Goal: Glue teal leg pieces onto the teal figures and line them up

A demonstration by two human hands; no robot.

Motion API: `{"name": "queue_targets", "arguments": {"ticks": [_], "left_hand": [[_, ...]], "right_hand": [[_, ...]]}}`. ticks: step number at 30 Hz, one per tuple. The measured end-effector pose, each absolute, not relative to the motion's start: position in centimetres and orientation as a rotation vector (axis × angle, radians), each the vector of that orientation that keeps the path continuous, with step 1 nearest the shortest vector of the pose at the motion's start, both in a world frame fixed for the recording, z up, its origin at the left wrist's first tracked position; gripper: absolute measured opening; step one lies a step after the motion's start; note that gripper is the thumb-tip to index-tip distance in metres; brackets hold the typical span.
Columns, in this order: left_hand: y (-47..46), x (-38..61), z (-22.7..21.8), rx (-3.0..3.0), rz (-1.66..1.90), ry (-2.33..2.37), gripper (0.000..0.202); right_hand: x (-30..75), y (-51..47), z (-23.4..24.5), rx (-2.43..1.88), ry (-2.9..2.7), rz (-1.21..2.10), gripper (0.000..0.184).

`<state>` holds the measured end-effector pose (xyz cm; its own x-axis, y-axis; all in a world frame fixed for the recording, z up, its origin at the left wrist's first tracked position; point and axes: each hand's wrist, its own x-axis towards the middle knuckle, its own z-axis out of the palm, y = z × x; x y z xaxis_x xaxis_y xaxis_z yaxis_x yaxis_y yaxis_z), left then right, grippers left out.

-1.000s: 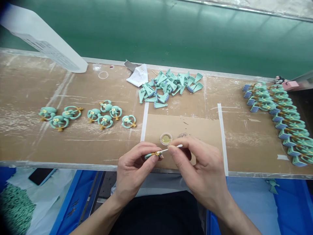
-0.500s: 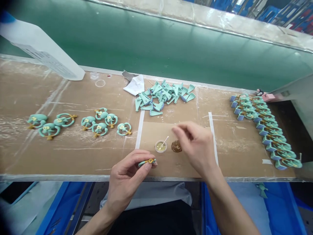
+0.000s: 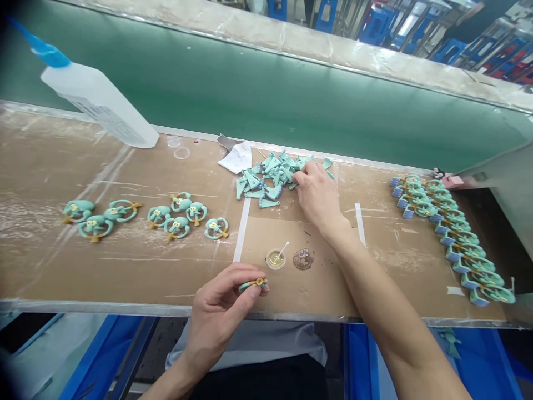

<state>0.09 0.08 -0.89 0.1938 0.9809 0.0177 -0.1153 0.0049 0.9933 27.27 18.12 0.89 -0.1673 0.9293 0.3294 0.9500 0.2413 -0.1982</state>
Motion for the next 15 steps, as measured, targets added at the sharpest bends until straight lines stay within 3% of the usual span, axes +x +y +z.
{"name": "queue_targets", "arguments": {"ticks": [7,15], "left_hand": [[0.1,0.0,-1.1,1.227,1.082,0.998,0.014],[0.3,0.1,-0.4,1.242,1.086,1.009,0.013]], "right_hand": [[28.4,17.8,1.2,-1.632,-2.377,-0.227,0.033],[28.6,19.1,1.6,-1.546,-2.478,-0.149,0.034]]}}
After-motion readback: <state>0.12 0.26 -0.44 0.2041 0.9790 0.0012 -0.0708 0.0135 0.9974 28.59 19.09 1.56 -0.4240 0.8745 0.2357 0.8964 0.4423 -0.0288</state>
